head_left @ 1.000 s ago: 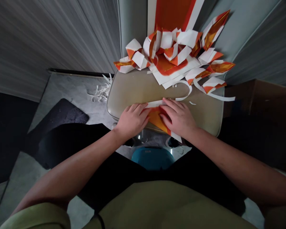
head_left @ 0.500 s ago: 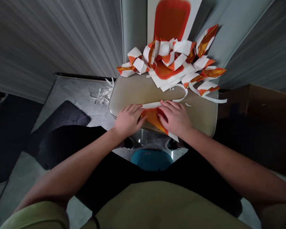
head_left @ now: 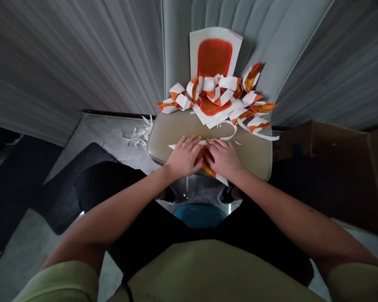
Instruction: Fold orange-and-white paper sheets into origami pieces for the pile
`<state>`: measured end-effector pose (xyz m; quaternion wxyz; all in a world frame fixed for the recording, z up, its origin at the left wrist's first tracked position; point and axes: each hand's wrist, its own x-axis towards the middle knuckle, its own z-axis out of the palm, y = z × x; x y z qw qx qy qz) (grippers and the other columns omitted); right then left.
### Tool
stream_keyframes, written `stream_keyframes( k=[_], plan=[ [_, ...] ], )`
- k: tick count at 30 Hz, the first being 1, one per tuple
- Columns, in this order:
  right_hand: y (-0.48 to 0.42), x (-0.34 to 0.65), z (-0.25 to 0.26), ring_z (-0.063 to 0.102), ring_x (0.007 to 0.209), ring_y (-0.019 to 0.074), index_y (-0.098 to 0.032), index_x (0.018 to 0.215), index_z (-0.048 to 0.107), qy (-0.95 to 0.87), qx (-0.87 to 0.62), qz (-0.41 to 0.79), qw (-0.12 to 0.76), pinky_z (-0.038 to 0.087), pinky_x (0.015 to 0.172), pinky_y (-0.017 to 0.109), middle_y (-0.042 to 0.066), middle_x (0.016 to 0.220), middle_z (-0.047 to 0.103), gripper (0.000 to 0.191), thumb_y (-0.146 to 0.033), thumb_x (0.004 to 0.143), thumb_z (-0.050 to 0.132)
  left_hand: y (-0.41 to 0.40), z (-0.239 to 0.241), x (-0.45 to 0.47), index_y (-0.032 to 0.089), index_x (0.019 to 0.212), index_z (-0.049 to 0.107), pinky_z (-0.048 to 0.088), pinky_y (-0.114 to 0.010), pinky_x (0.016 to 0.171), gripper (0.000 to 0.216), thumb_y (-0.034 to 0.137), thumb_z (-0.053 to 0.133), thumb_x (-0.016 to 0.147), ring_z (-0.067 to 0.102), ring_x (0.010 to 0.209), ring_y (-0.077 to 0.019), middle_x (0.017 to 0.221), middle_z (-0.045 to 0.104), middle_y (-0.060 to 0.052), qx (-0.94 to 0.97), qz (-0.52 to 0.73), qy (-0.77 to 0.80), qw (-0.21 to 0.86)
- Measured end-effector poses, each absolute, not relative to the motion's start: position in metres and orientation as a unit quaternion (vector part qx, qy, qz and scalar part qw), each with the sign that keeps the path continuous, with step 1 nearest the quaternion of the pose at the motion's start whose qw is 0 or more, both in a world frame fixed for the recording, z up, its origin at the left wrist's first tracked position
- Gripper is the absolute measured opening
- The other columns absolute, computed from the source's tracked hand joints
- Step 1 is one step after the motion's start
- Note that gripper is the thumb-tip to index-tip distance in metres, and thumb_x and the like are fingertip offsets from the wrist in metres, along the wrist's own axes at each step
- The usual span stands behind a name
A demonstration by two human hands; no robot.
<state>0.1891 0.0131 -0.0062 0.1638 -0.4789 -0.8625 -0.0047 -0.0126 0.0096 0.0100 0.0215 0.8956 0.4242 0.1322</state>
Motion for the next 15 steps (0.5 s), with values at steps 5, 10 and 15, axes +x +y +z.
stream_keyframes(
  k=[5,10,15],
  plan=[
    [0.013,0.190,-0.006,0.061,0.129,0.0323,-0.009,0.124,0.072,-0.863,-0.478,0.004,0.161,0.041,0.107,0.047,0.015,0.139,0.070,0.037,-0.030,0.101,0.053,0.012,0.012,-0.004,0.007,0.135,0.060,0.031,-0.059,0.126,0.051,0.035,0.054,0.094,0.051,0.144,-0.0378,0.148,0.062,-0.018,0.892,0.122,0.436,0.024],
    [0.015,0.190,-0.007,0.060,0.130,0.0316,-0.011,0.123,0.073,-0.861,-0.481,0.005,0.163,0.041,0.108,0.047,0.014,0.140,0.070,0.036,-0.030,0.102,0.050,0.004,0.004,-0.002,0.008,0.139,0.058,0.029,-0.061,0.126,0.051,0.031,0.051,0.094,0.051,0.145,-0.0365,0.144,0.065,-0.018,0.866,0.133,0.481,0.029],
    [0.015,0.190,-0.010,0.061,0.129,0.0313,-0.014,0.121,0.074,-0.861,-0.480,-0.001,0.170,0.041,0.108,0.047,0.012,0.141,0.069,0.034,-0.031,0.101,0.052,-0.011,-0.003,-0.013,0.013,0.142,0.057,0.021,-0.067,0.127,0.051,0.029,0.048,0.095,0.046,0.149,-0.0373,0.144,0.066,-0.011,0.829,0.155,0.537,0.040]
  ],
)
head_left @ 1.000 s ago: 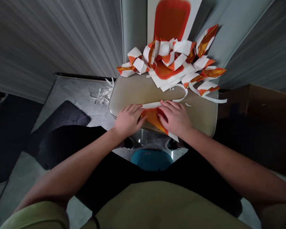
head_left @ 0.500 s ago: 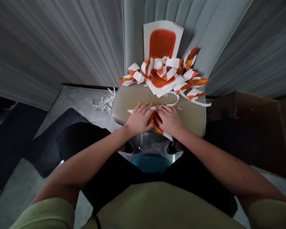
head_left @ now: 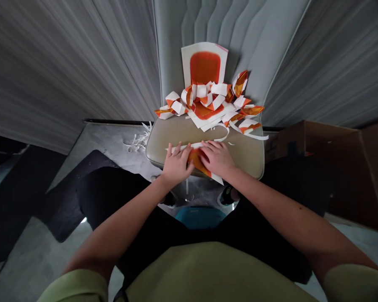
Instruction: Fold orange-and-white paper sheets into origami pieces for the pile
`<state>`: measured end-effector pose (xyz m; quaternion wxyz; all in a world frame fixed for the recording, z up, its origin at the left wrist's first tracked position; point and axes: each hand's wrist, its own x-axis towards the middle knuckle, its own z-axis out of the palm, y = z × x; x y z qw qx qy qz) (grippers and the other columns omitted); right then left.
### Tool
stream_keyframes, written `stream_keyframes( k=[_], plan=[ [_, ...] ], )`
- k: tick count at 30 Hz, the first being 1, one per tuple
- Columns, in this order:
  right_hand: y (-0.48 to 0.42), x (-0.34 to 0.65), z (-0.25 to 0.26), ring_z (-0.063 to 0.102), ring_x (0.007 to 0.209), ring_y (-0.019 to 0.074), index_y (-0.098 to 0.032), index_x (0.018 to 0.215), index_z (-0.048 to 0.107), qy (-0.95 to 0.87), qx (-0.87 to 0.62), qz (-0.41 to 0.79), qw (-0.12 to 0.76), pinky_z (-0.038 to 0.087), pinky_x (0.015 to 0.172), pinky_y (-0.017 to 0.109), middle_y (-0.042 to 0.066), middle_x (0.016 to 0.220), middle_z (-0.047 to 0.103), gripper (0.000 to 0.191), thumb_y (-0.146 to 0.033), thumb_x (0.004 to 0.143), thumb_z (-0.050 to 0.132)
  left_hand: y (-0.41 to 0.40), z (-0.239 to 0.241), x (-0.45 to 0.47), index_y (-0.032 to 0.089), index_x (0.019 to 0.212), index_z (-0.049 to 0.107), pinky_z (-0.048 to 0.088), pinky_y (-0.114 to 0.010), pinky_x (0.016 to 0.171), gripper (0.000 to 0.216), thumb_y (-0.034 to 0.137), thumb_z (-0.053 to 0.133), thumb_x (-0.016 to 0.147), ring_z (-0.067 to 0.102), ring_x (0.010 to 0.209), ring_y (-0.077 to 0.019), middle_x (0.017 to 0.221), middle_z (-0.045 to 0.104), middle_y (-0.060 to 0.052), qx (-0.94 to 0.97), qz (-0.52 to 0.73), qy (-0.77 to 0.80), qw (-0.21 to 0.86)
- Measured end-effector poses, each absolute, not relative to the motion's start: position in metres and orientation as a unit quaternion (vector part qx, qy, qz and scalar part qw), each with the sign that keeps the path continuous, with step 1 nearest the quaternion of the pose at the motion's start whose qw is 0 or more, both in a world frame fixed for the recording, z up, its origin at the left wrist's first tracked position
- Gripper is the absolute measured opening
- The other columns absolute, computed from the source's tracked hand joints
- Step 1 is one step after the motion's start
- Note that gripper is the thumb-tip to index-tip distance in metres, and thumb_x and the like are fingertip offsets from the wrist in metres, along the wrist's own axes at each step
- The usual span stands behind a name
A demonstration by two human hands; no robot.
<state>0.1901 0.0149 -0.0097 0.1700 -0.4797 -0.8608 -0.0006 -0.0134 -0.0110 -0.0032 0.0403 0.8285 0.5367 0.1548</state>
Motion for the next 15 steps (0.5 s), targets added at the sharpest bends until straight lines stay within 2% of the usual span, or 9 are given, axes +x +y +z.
stream_keyframes(
  k=[4,15],
  plan=[
    [0.015,0.190,-0.012,0.061,0.128,0.0306,-0.016,0.121,0.074,-0.859,-0.480,0.000,0.177,0.041,0.107,0.047,0.011,0.141,0.069,0.034,-0.033,0.102,0.051,-0.022,-0.002,-0.025,0.015,0.144,0.055,0.014,-0.070,0.128,0.051,0.032,0.047,0.097,0.046,0.149,-0.0380,0.146,0.065,-0.011,0.801,0.159,0.576,0.031],
    [0.016,0.189,-0.011,0.061,0.128,0.0304,-0.017,0.121,0.075,-0.854,-0.486,0.015,0.186,0.042,0.107,0.048,0.012,0.140,0.070,0.035,-0.033,0.101,0.051,-0.034,0.005,-0.040,0.018,0.142,0.056,0.013,-0.072,0.127,0.048,0.034,0.043,0.099,0.049,0.146,-0.0368,0.132,0.073,-0.011,0.709,0.167,0.685,0.029]
  ],
)
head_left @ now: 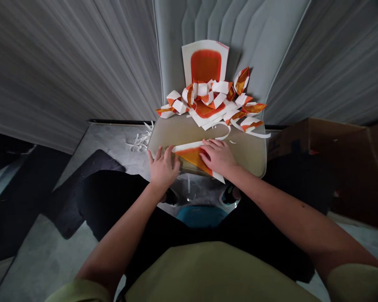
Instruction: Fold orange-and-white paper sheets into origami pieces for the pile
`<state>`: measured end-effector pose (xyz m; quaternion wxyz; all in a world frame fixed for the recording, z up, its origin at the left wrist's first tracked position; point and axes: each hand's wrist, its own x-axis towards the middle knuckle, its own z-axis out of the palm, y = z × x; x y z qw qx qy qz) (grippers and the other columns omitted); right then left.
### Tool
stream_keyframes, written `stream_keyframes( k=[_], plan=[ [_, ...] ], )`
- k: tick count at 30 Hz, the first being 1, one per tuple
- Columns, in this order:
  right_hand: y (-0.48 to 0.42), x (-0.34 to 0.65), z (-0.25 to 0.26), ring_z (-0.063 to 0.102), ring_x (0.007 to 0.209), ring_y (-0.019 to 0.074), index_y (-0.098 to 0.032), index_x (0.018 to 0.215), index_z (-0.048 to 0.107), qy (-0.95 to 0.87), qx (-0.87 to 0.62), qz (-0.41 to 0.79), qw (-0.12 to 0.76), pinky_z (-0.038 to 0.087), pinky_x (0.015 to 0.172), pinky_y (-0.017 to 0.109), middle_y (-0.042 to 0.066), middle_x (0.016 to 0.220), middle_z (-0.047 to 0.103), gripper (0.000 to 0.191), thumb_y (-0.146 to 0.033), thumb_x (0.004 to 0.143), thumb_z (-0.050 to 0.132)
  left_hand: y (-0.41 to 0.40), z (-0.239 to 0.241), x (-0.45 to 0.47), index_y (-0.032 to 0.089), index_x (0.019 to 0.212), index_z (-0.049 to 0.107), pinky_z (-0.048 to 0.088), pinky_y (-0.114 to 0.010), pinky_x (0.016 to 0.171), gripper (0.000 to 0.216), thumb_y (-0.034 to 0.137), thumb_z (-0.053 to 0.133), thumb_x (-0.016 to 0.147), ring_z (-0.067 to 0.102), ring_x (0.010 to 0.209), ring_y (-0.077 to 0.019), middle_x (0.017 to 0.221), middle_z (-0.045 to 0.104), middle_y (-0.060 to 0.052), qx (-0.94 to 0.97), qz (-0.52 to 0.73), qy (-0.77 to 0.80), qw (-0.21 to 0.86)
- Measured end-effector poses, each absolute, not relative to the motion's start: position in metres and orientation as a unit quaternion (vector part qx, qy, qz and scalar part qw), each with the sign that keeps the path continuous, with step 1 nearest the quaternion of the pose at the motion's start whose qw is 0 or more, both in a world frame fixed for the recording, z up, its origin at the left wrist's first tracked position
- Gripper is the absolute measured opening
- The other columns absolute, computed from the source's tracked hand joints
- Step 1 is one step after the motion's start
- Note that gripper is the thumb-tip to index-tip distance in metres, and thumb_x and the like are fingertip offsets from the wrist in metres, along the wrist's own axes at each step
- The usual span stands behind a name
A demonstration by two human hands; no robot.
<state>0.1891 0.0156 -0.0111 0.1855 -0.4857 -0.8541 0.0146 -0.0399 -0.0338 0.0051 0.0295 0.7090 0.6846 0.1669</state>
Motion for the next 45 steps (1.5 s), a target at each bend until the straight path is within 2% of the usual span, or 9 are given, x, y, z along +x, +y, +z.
stream_keyframes(
  k=[7,11,15,18,24,34,45],
  plan=[
    [0.015,0.190,-0.011,0.061,0.129,0.0306,-0.016,0.121,0.074,-0.852,-0.489,0.015,0.186,0.043,0.108,0.047,0.011,0.141,0.069,0.034,-0.033,0.101,0.053,-0.035,0.010,-0.046,0.019,0.141,0.056,0.016,-0.075,0.125,0.044,0.033,0.044,0.101,0.054,0.141,-0.0364,0.129,0.074,-0.010,0.668,0.199,0.716,0.036],
    [0.014,0.189,-0.010,0.061,0.130,0.0308,-0.016,0.122,0.074,-0.852,-0.487,0.020,0.189,0.043,0.108,0.049,0.012,0.142,0.068,0.034,-0.032,0.100,0.054,-0.021,0.016,-0.053,0.022,0.137,0.059,0.022,-0.075,0.123,0.042,0.034,0.054,0.097,0.061,0.130,-0.0368,0.128,0.073,-0.013,0.646,0.230,0.728,-0.002],
    [0.014,0.189,-0.008,0.060,0.130,0.0313,-0.017,0.121,0.074,-0.852,-0.489,0.026,0.186,0.043,0.107,0.050,0.013,0.141,0.069,0.033,-0.031,0.100,0.054,-0.006,0.016,-0.054,0.022,0.135,0.065,0.037,-0.064,0.120,0.043,0.035,0.061,0.094,0.057,0.135,-0.0371,0.138,0.067,-0.015,0.688,0.210,0.694,-0.017],
    [0.013,0.189,-0.007,0.060,0.130,0.0316,-0.017,0.122,0.074,-0.852,-0.489,0.028,0.184,0.043,0.107,0.050,0.013,0.142,0.068,0.034,-0.032,0.101,0.052,0.000,0.011,-0.052,0.024,0.129,0.071,0.040,-0.058,0.119,0.038,0.035,0.060,0.095,0.053,0.140,-0.0364,0.143,0.064,-0.012,0.729,0.182,0.660,-0.010],
    [0.012,0.189,-0.007,0.060,0.131,0.0318,-0.015,0.123,0.074,-0.852,-0.489,0.024,0.185,0.043,0.107,0.049,0.014,0.143,0.067,0.035,-0.032,0.102,0.051,0.003,0.004,-0.054,0.027,0.113,0.079,0.049,-0.053,0.110,0.028,0.035,0.058,0.096,0.061,0.129,-0.0334,0.133,0.071,-0.008,0.733,0.175,0.657,-0.007],
    [0.012,0.190,-0.009,0.062,0.130,0.0314,-0.017,0.120,0.074,-0.852,-0.485,0.015,0.198,0.044,0.107,0.049,0.012,0.141,0.069,0.032,-0.031,0.102,0.052,0.003,0.000,-0.061,0.027,0.114,0.080,0.051,-0.047,0.102,0.032,0.036,0.052,0.101,0.066,0.115,-0.0301,0.125,0.075,-0.007,0.745,0.175,0.643,-0.021],
    [0.013,0.190,-0.010,0.061,0.129,0.0313,-0.018,0.121,0.073,-0.849,-0.490,0.025,0.195,0.043,0.106,0.050,0.012,0.142,0.068,0.032,-0.032,0.102,0.051,-0.007,-0.006,-0.065,0.029,0.120,0.078,0.051,-0.049,0.104,0.035,0.036,0.051,0.100,0.063,0.122,-0.0311,0.134,0.070,-0.009,0.742,0.189,0.643,-0.032]
  ],
)
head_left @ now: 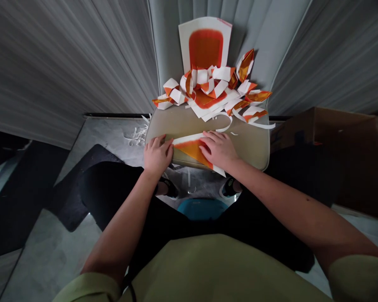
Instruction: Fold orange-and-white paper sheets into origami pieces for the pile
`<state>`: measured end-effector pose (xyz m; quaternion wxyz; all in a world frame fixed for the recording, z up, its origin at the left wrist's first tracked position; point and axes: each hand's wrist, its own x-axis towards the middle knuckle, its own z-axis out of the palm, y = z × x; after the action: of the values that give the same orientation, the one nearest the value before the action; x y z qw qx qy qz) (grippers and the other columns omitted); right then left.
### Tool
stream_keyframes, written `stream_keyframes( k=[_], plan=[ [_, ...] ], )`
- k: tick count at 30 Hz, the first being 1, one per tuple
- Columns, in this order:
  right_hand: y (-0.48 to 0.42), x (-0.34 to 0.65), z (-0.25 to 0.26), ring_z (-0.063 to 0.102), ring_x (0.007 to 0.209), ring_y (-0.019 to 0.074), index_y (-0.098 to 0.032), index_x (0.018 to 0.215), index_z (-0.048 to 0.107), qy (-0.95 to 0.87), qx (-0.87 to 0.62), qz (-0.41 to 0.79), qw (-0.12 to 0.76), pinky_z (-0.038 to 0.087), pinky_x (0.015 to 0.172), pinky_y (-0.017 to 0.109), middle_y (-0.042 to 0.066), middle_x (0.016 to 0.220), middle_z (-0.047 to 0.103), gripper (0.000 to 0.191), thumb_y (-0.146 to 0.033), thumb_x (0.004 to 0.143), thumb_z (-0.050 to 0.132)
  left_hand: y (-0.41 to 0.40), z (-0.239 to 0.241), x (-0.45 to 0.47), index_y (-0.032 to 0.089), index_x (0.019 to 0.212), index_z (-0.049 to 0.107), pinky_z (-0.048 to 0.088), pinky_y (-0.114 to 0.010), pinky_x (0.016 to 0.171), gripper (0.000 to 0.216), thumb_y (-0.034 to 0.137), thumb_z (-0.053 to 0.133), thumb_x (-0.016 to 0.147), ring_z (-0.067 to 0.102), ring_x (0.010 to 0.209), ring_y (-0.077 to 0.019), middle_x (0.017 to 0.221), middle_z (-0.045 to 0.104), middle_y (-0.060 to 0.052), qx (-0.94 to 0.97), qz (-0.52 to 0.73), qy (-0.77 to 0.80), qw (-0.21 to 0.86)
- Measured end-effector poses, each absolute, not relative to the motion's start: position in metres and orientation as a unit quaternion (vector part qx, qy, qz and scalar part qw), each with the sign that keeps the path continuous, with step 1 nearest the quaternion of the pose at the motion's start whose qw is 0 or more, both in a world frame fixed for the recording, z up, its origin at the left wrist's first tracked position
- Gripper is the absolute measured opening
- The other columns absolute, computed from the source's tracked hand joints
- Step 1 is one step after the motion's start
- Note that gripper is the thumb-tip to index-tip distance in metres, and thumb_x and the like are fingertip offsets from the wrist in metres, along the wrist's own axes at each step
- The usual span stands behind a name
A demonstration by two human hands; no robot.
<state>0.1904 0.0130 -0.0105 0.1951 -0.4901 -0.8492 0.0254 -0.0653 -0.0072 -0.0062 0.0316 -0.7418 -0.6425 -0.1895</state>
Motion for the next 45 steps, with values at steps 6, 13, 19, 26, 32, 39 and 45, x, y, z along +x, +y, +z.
stream_keyframes(
  k=[6,13,19,26,32,39,45],
  plan=[
    [0.013,0.191,-0.010,0.061,0.130,0.0305,-0.017,0.120,0.074,-0.850,-0.488,0.022,0.197,0.045,0.105,0.047,0.012,0.142,0.068,0.032,-0.031,0.102,0.052,-0.018,-0.011,-0.064,0.029,0.124,0.077,0.052,-0.052,0.103,0.036,0.041,0.052,0.102,0.060,0.130,-0.0340,0.144,0.065,-0.009,-0.724,-0.202,-0.658,0.046],
    [0.013,0.190,-0.008,0.061,0.130,0.0311,-0.019,0.121,0.073,-0.850,-0.491,0.030,0.188,0.044,0.106,0.049,0.012,0.142,0.067,0.031,-0.031,0.102,0.052,-0.019,-0.013,-0.064,0.029,0.118,0.079,0.049,-0.054,0.107,0.034,0.043,0.052,0.102,0.060,0.130,-0.0333,0.141,0.067,-0.009,-0.708,-0.220,-0.667,0.073],
    [0.014,0.190,-0.007,0.061,0.129,0.0312,-0.016,0.121,0.074,-0.850,-0.491,0.040,0.188,0.045,0.107,0.048,0.013,0.142,0.068,0.031,-0.030,0.101,0.055,-0.008,-0.002,-0.057,0.025,0.116,0.077,0.045,-0.050,0.113,0.035,0.041,0.048,0.104,0.059,0.133,-0.0302,0.140,0.068,-0.009,-0.714,-0.265,-0.645,0.064],
    [0.014,0.191,-0.006,0.060,0.131,0.0324,-0.015,0.123,0.073,-0.849,-0.491,0.046,0.189,0.045,0.108,0.050,0.013,0.142,0.067,0.033,-0.028,0.100,0.054,-0.004,0.003,-0.025,0.022,0.122,0.073,0.044,-0.047,0.114,0.034,0.038,0.049,0.104,0.061,0.132,-0.0279,0.136,0.072,-0.007,-0.803,-0.216,-0.555,-0.036],
    [0.012,0.191,-0.003,0.061,0.130,0.0320,-0.016,0.121,0.074,-0.850,-0.492,0.039,0.187,0.046,0.106,0.048,0.012,0.141,0.069,0.031,-0.028,0.099,0.056,-0.010,-0.004,-0.021,0.020,0.114,0.075,0.052,-0.045,0.104,0.030,0.033,0.050,0.103,0.067,0.125,-0.0287,0.133,0.073,-0.008,-0.789,-0.224,-0.572,-0.022],
    [0.012,0.191,-0.001,0.061,0.129,0.0323,-0.016,0.121,0.074,-0.847,-0.495,0.036,0.191,0.049,0.104,0.048,0.011,0.140,0.069,0.031,-0.028,0.098,0.057,-0.018,-0.016,-0.031,0.017,0.110,0.074,0.057,-0.046,0.100,0.027,0.030,0.052,0.102,0.070,0.124,-0.0300,0.130,0.075,-0.011,-0.776,-0.293,-0.559,0.004],
    [0.014,0.194,-0.008,0.057,0.133,0.0351,-0.018,0.117,0.075,-0.836,-0.503,0.023,0.219,0.048,0.108,0.051,0.010,0.137,0.071,0.029,-0.033,0.097,0.061,-0.019,-0.020,-0.036,0.017,0.109,0.074,0.058,-0.047,0.099,0.024,0.028,0.054,0.102,0.073,0.119,-0.0294,0.126,0.076,-0.011,-0.774,-0.314,-0.549,0.027]
  ],
)
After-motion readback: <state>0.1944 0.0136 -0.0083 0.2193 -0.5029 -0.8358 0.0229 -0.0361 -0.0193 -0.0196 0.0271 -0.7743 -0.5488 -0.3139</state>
